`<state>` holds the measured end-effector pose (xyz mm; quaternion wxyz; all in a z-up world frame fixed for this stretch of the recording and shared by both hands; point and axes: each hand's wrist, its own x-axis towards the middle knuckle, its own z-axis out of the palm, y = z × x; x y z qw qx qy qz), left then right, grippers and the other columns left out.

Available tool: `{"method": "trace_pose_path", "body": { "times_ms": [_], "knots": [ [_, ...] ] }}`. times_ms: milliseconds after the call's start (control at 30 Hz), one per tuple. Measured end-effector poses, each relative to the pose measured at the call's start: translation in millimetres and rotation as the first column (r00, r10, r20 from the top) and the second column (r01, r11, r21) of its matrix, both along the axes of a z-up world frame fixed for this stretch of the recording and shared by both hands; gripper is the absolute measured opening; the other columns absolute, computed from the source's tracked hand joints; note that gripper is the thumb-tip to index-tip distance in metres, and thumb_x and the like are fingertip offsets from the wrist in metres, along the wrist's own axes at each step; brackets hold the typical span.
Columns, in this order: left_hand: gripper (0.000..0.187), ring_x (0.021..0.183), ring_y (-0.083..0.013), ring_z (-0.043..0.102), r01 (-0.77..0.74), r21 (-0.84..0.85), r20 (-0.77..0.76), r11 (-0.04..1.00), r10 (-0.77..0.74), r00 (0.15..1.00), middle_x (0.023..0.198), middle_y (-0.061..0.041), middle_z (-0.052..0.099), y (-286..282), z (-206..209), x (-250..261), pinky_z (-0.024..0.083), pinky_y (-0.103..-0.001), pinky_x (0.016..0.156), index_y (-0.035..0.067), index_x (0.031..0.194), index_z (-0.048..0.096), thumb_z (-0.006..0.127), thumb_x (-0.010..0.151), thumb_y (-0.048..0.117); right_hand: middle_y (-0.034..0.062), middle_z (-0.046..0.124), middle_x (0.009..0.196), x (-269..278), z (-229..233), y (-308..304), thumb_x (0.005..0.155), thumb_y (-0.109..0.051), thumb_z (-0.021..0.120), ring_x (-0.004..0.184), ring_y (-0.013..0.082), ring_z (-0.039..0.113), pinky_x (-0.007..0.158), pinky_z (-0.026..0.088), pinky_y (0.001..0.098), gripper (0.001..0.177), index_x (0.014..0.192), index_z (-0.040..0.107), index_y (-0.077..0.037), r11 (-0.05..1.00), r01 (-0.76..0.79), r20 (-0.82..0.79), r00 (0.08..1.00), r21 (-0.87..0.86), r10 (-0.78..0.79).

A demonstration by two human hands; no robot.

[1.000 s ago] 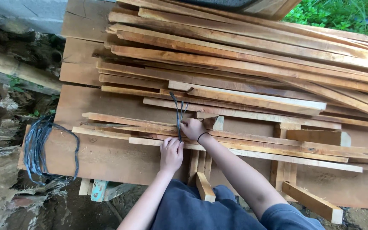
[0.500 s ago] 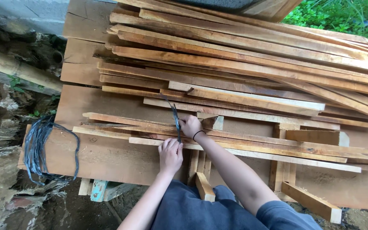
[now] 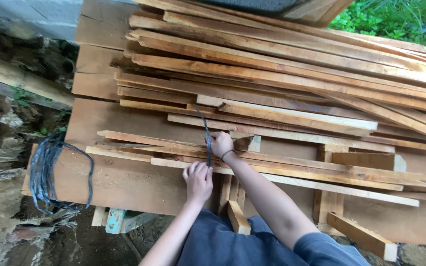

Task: The person arranges a stack of wooden planks on a workbench and secures them by wrapping a black strap around the bundle. They tie the strap tightly to hold the planks together and then lift the completed bundle.

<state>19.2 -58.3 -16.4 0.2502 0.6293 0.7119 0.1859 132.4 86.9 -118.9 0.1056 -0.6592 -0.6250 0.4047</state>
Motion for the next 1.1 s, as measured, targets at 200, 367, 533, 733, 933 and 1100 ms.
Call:
{"method": "trace_pose_path", "body": {
  "times_ms": [200,367,533,733,933,1100],
  "knots": [
    [0.029,0.126,-0.0200,0.054,-0.061,-0.064,0.069,0.996,0.065,0.995,0.111,0.007,0.069,4.1,1.0,2.9,0.028,-0.055,0.110,0.022,0.084,0.063,0.049,0.106,0.035,0.0136,0.079,0.079,5.8,26.2,5.5,0.098,-0.012,0.067,0.067,0.0171,0.076,0.065,0.061,0.0257,0.015,0.097,0.077,-0.002,0.910,0.133,-0.533,0.774,-0.392,-0.343],
    [0.031,0.110,-0.0254,0.064,-0.228,-0.129,0.307,0.965,0.257,0.916,0.093,0.001,0.072,18.2,-3.4,-14.3,0.040,-0.051,0.102,0.018,0.079,0.065,0.053,0.106,0.029,0.0175,0.077,0.079,1.7,22.7,9.6,0.098,-0.009,0.067,0.063,0.0210,0.076,0.063,0.063,0.0314,0.019,0.113,0.075,-0.001,0.915,0.073,-0.503,0.816,-0.397,-0.284],
    [0.041,0.087,-0.0276,0.069,-0.362,-0.384,0.502,0.849,0.521,0.690,0.079,-0.004,0.072,61.5,4.6,-30.6,0.049,-0.041,0.089,0.017,0.089,0.074,0.048,0.110,0.039,0.0159,0.075,0.073,1.7,12.6,12.4,0.094,-0.008,0.072,0.053,0.0179,0.072,0.056,0.056,0.0246,0.018,0.106,0.063,0.002,0.909,0.062,-0.499,0.819,-0.413,-0.283],
    [0.034,0.096,-0.0336,0.071,-0.404,-0.356,0.341,0.843,0.520,0.784,0.082,-0.007,0.076,117.7,-9.0,-27.9,0.053,-0.041,0.087,0.024,0.091,0.077,0.054,0.104,0.045,0.0106,0.075,0.072,10.3,58.5,11.3,0.096,-0.022,0.076,0.059,0.0134,0.072,0.060,0.053,0.0202,0.022,0.087,0.071,-0.003,0.898,0.031,-0.486,0.832,-0.438,-0.266],
    [0.030,0.097,-0.0324,0.072,-0.348,-0.368,0.294,0.862,0.463,0.837,0.087,-0.008,0.077,147.1,-19.7,-21.8,0.054,-0.042,0.091,0.022,0.088,0.077,0.054,0.101,0.037,0.0106,0.077,0.085,14.5,44.2,6.7,0.095,-0.015,0.072,0.076,0.0126,0.071,0.071,0.060,0.0258,0.013,0.100,0.078,-0.005,0.913,-0.044,-0.474,0.864,-0.405,-0.169],
    [0.032,0.123,-0.0306,0.064,0.012,-0.395,0.266,0.919,0.101,0.959,0.117,-0.005,0.076,148.5,-16.2,-45.5,0.038,-0.054,0.113,0.022,0.122,0.074,0.050,0.104,0.035,0.0032,0.077,0.079,14.0,12.2,5.4,0.095,-0.027,0.070,0.077,0.0160,0.074,0.072,0.058,0.0325,0.013,0.093,0.076,-0.015,0.950,-0.127,-0.377,0.926,-0.286,0.011]
  ]
}}
